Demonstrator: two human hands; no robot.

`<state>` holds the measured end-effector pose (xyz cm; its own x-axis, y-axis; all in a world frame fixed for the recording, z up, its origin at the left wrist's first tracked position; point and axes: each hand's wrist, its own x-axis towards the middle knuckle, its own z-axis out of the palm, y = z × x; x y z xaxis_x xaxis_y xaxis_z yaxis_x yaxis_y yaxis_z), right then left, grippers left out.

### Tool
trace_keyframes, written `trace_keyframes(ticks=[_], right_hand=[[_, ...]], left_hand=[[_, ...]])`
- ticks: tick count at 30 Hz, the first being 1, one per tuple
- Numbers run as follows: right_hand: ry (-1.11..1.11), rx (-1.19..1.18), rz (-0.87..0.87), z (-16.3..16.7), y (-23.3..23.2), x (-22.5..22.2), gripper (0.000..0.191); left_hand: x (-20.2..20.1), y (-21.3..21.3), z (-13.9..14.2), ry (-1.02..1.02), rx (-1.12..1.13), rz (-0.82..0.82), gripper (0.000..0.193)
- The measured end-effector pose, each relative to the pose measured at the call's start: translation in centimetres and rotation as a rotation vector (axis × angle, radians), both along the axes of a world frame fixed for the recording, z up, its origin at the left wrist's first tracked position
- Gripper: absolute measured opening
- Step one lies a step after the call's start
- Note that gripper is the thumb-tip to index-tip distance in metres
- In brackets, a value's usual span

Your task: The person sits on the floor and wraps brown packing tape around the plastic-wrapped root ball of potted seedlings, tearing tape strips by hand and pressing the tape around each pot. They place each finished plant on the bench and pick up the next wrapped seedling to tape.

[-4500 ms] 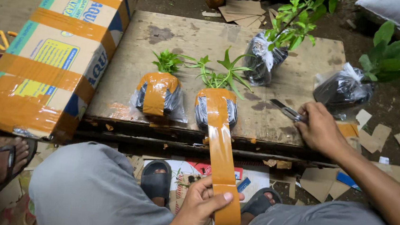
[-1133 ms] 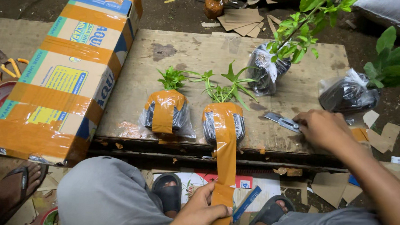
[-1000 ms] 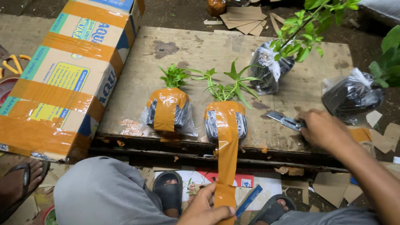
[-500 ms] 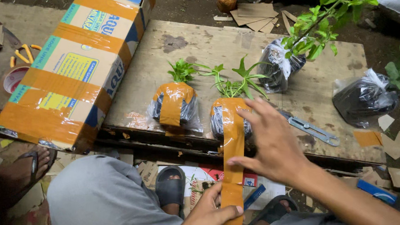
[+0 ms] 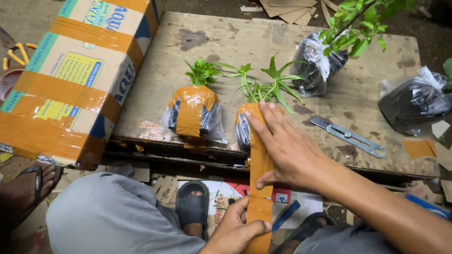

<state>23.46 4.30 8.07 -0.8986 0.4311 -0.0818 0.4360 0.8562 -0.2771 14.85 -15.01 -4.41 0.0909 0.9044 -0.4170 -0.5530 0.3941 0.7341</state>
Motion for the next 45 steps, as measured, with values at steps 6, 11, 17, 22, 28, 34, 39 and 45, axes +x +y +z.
trace_keyframes(ticks=[6,11,17,22,28,34,39,45], right_hand=[[0.017,0.023,0.031,-0.4,0.4,0.3,0.146],[-0.037,-0.007,0.013,0.2,0.5,0.0,0.150],[-0.012,0.021,0.029,0.6,0.4,0.3,0.149],[0.259,-0.170,-0.045,-0.6,1.8,1.5,0.110],[0.491,-0.286,-0.607,-4.3,4.0,1.3,0.084],[0.485,-0.872,-0.964,-5.9,3.7,-1.3,0.088],[0.479,-1.057,-1.005,-4.8,2.6,-2.8,0.062],[0.610,-1.025,-0.927,-4.7,2.1,-3.2,0.045]], left_hand=[[0.2,-0.5,0.5,-0.015,-0.097,-0.177,0.042],[0.0,-1.1,1.8,0.164,-0.071,-0.372,0.043],[-1.3,-0.9,4.2,0.495,0.120,-0.445,0.054],[-4.4,-1.3,7.3,0.958,0.167,-0.423,0.056],[-9.8,-1.0,10.4,0.880,0.247,0.380,0.046],[-16.8,6.6,10.2,0.779,0.419,0.667,0.104],[-17.4,11.9,7.8,1.272,0.411,0.590,0.133],[-16.7,12.5,8.8,1.307,-0.162,0.312,0.150]])
